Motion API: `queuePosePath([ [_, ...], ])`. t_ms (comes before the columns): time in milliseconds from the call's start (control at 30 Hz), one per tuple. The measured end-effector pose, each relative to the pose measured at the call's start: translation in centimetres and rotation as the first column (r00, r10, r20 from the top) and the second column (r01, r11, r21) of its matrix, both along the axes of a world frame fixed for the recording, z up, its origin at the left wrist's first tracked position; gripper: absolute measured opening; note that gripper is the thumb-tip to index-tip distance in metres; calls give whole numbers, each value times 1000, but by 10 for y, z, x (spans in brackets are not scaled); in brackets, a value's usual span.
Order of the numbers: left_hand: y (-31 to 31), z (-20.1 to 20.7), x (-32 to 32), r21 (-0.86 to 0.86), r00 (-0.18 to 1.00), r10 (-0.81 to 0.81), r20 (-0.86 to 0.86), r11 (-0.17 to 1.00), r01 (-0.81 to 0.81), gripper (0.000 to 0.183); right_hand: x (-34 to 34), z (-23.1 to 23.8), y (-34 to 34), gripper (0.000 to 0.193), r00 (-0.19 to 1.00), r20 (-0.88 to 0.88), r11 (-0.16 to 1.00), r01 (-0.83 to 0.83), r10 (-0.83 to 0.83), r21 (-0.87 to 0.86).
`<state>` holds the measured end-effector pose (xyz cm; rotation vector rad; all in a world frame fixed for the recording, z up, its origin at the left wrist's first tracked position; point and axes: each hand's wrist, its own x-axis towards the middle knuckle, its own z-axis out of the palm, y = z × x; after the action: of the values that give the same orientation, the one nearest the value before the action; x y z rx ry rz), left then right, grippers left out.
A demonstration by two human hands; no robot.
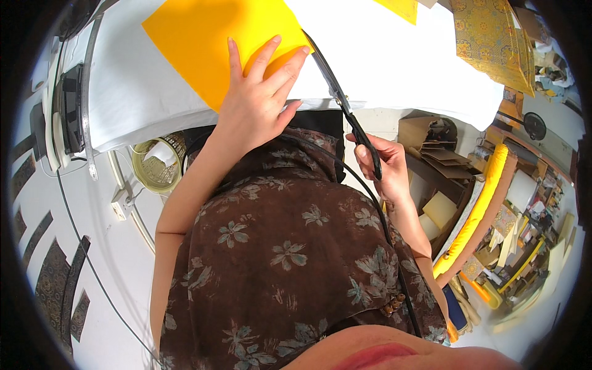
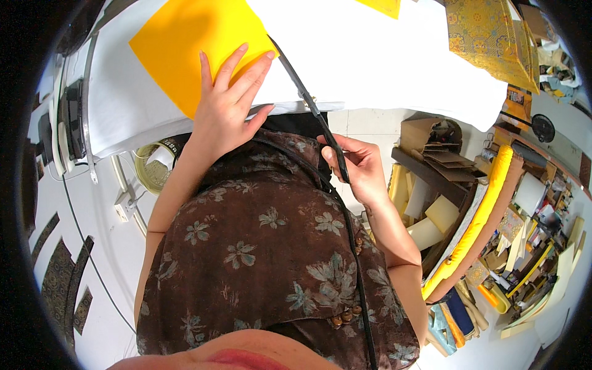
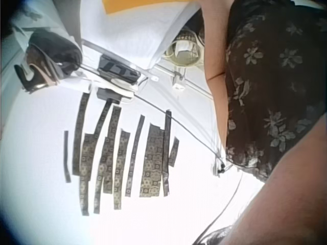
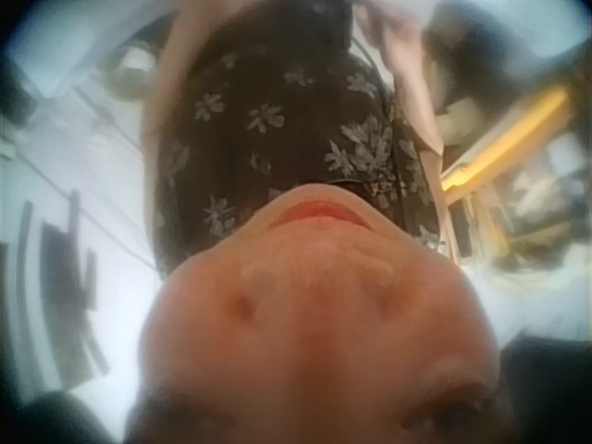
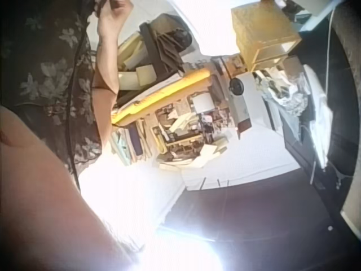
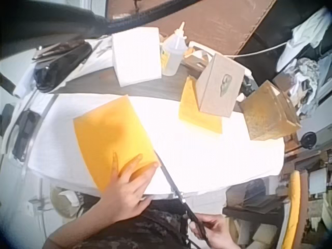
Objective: The person irons a yellow fabric piece, then uses scissors to trim its edges. They repeat this process, cutting and ironing the fabric multiple times to refine its shape.
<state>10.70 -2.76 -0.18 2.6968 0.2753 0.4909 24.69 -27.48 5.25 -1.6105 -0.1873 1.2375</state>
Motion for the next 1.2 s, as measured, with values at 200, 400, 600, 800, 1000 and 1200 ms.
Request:
queuePosePath([
  [200,-1,1,-1,-5,1000,2,0,1000,-2,63,1,-1,-1,31,1000,17,1000,-3,3,5],
  [400,0,0,0,-11,1000,-2,2,1000,2,63,3,-1,1,38,995,-94,999,37,-34,36],
  [600,1,3,0,-25,1000,-4,6,1000,4,64,5,-2,16,38,1000,-20,999,14,-14,39],
  [800,1,4,0,-41,1000,1,9,999,0,65,3,0,22,34,1000,3,999,4,-4,33],
  [1000,1,1,0,-40,998,-12,56,999,14,55,-1,1,22,32,1000,16,1000,11,-11,5],
  [1200,1,3,0,-53,999,-10,51,999,12,55,-6,1,24,30,999,44,1000,23,-22,-13],
])
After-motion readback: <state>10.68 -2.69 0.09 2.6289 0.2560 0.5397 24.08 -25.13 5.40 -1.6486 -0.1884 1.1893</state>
